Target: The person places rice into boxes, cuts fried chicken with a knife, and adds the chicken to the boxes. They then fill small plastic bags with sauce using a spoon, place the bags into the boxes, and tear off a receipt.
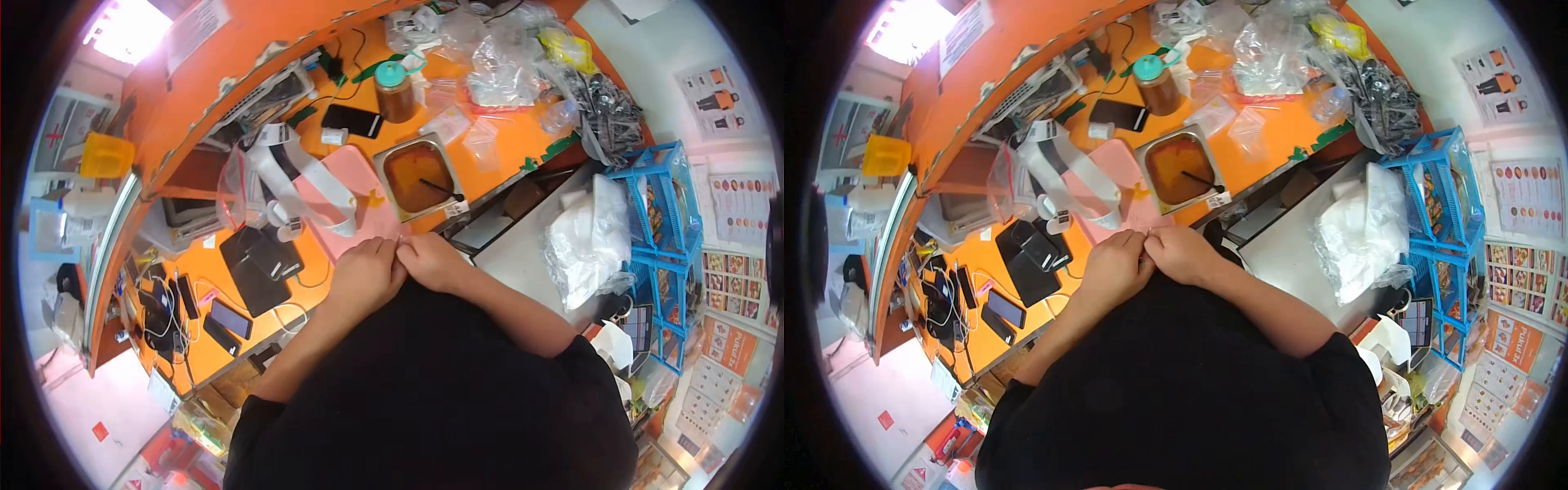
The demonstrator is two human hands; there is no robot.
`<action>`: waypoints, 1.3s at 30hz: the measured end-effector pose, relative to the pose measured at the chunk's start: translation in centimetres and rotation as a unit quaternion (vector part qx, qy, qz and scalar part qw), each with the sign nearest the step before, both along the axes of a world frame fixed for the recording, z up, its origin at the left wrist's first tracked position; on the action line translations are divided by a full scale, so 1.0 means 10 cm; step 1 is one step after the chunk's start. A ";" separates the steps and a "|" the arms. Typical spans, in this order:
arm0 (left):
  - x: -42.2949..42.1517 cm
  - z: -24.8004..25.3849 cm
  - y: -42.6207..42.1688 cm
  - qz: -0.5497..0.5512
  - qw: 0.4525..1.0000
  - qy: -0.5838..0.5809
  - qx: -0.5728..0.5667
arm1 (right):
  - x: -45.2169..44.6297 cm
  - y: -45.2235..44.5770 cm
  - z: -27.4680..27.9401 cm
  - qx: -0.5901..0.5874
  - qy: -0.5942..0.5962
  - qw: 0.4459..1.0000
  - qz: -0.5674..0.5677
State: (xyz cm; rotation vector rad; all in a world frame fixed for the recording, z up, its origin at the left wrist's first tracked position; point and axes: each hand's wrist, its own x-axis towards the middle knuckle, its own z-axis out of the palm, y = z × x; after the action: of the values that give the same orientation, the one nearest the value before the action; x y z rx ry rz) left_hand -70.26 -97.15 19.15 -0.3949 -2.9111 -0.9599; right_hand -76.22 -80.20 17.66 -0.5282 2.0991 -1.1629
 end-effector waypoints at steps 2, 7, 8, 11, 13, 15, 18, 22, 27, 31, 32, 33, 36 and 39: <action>-0.07 -0.04 0.05 -0.006 0.999 -0.024 -0.037 | -0.04 0.06 0.00 0.033 0.017 0.999 0.001; -0.16 -0.11 0.15 -0.001 0.999 -0.044 0.005 | -0.08 0.13 0.11 0.116 0.084 0.990 0.016; -0.17 -0.10 0.16 -0.005 0.999 -0.046 0.004 | -0.12 0.13 0.15 0.115 0.081 0.990 0.011; -0.19 -0.05 0.13 0.025 0.998 -0.058 -0.005 | -0.17 0.15 0.24 0.173 0.121 0.977 0.030; -0.24 -0.05 0.11 0.036 0.999 -0.015 -0.013 | -0.20 0.17 0.25 0.185 0.110 0.976 0.025; -0.32 -0.02 0.13 0.050 0.999 0.000 0.010 | -0.27 0.14 0.27 0.084 0.046 0.994 -0.047; -0.36 0.01 0.12 0.082 0.975 -0.017 0.208 | -0.33 0.01 0.17 -0.076 -0.029 0.986 -0.142; -0.32 0.00 0.00 0.106 0.989 0.031 0.098 | -0.32 0.01 0.38 0.104 0.210 0.968 -0.092; -0.13 -0.09 -0.13 -0.012 0.958 0.250 0.141 | -0.50 0.01 1.00 0.181 0.122 0.975 -0.049; -0.51 0.14 -0.04 0.013 0.961 0.216 0.175 | -0.57 0.01 1.19 0.142 0.001 0.990 0.009; -0.56 0.14 -0.07 -0.036 0.963 0.176 0.200 | -0.53 -0.02 1.19 0.140 0.028 0.990 0.008; -0.61 0.13 -0.09 -0.088 0.961 0.136 0.224 | -0.50 -0.03 1.21 0.142 0.034 0.989 0.006; -0.60 0.08 -0.17 -0.149 0.948 0.119 0.256 | -0.43 0.05 1.28 0.089 0.012 0.996 -0.006; -0.53 0.32 -0.20 -0.160 0.935 0.114 0.294 | -0.38 0.30 1.29 -0.081 -0.129 0.987 -0.048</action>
State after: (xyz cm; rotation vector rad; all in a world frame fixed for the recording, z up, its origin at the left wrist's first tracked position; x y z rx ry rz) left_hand -75.58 -99.17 22.38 -0.8711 -2.2406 -1.6276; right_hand -80.01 -77.21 30.55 -0.3315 1.8354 -1.3874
